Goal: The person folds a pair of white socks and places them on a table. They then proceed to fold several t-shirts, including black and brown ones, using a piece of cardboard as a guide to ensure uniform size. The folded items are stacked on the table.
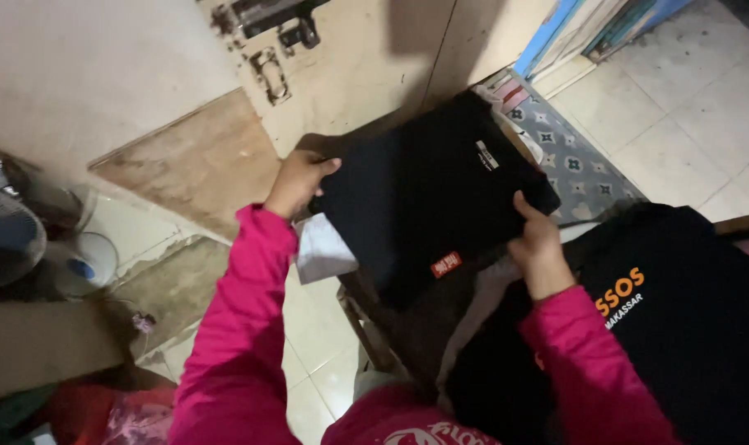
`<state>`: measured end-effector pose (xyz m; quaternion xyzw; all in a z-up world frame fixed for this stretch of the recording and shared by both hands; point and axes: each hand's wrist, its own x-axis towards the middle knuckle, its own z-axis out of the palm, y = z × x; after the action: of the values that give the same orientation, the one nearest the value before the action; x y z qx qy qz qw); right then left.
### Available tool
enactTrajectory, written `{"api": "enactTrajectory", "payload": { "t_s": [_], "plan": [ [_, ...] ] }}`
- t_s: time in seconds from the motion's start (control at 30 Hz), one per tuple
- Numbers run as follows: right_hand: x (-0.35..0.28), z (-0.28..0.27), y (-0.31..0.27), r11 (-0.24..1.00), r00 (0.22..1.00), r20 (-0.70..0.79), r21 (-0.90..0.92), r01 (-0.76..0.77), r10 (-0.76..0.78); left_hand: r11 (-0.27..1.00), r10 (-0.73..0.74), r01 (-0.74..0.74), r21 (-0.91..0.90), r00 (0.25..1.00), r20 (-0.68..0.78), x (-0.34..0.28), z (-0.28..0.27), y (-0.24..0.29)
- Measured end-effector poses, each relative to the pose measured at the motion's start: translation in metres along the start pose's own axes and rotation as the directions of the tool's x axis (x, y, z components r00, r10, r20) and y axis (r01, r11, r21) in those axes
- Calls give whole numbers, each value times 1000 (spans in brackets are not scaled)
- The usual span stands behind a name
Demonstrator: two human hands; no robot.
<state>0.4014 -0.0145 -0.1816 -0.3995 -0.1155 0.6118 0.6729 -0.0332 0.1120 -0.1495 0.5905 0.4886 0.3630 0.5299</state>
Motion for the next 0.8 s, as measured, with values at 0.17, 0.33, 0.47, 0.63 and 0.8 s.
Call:
{"api": "enactTrajectory", "payload": {
  "t_s": [0.17,0.33,0.47,0.63,0.8],
  "plan": [
    [-3,17,-20,981,979,-122,-82,-173,163,987,-119,132,90,983,-139,-33,5,17],
    [-10,37,-27,980,987,-139,-165,-109,87,981,-181,190,44,972,-153,-36,4,6],
    [-13,38,-26,971,976,-168,-173,-166,136,994,-98,90,-60,982,-163,-46,1,-2],
    [-14,36,-25,967,985,-165,-238,-90,51,969,-247,245,-28,962,-120,-33,6,-11],
    [32,-30,-64,738,865,-11,-528,421,-501,987,131,-91,132,935,-331,-80,16,6]
  ]
}}
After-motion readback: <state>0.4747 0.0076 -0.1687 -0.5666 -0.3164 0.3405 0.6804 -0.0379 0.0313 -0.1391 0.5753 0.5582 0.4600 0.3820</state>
